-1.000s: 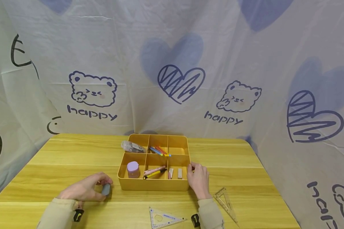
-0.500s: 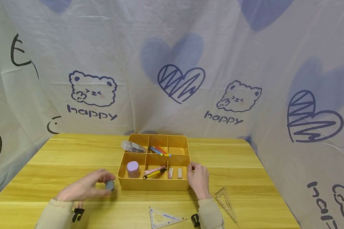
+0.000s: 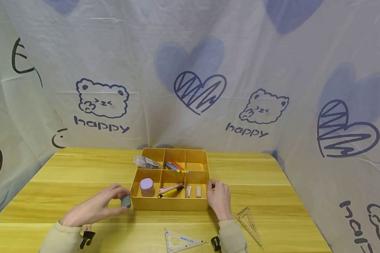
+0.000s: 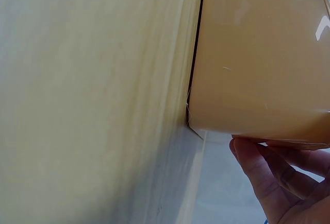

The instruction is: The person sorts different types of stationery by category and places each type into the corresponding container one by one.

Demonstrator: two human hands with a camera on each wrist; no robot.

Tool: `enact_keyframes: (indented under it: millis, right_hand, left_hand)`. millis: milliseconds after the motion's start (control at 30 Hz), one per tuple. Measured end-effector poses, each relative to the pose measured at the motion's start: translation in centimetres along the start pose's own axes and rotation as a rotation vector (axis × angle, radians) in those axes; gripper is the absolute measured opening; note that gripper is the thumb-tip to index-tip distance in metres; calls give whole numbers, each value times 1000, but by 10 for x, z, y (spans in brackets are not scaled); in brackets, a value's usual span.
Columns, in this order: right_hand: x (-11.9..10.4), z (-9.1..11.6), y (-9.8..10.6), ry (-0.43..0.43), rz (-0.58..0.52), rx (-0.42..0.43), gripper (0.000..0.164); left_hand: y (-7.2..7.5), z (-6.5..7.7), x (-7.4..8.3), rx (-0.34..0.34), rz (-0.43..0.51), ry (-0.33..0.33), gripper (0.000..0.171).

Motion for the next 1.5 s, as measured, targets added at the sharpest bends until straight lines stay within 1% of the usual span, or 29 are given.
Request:
enact_keyframes:
  millis: [167,267,367,567,767,900,1000,1067,1167,1333,1400,1500]
  right_hand:
    - [0,0,0,-4,-7,-4,27]
    - [0,-1,0,-6,-8,-4,27]
    - [1,-1,-1,-7,-11,-5,27]
    - [1,0,0,-4,-18,-3,25]
    - [1,0,1,3,-18,-1,23]
    - [1,0,0,4,-15,-3,23]
    - [1,0,0,7,-13,1,23]
    - [1,0,1,9,-12,2,24]
    - [1,0,1,10,-12,1,24]
    - [1,0,0,9,-13,-3,24]
    - [2,0,0,5,-16,-6,25]
    - [2,0,-1,-2,-15,-9,25]
  left_hand:
    - [1,-2,11,34,-44,-28,37]
    - [1,-4,14,56,-75,-15,35]
    - [-1,-6,19,77,-94,-20,33]
    - [-6,-13,34,115,-99,-81,30]
    - [-14,-24,49,159,-107,-122,32]
    - [-16,-34,57,182,-97,-112,36]
    - [-18,-40,63,192,-102,-112,35]
    - [-20,-44,69,202,-123,-123,34]
    - [-23,-50,79,224,-164,-157,32]
    - [-29,-61,99,254,-233,-229,30]
    - [-33,-66,105,252,-261,-242,31]
    - [-37,-72,114,266,-332,-253,30]
Point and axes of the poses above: each hand's wrist, its own z-axis away from the middle knuckle, its own y-axis out of the back of the hand, x = y × z, the point moved 10 cm from there along -z, towards the middle knuckle, and after that the axes turned 2 degrees about -y, right-handed, at the moved point
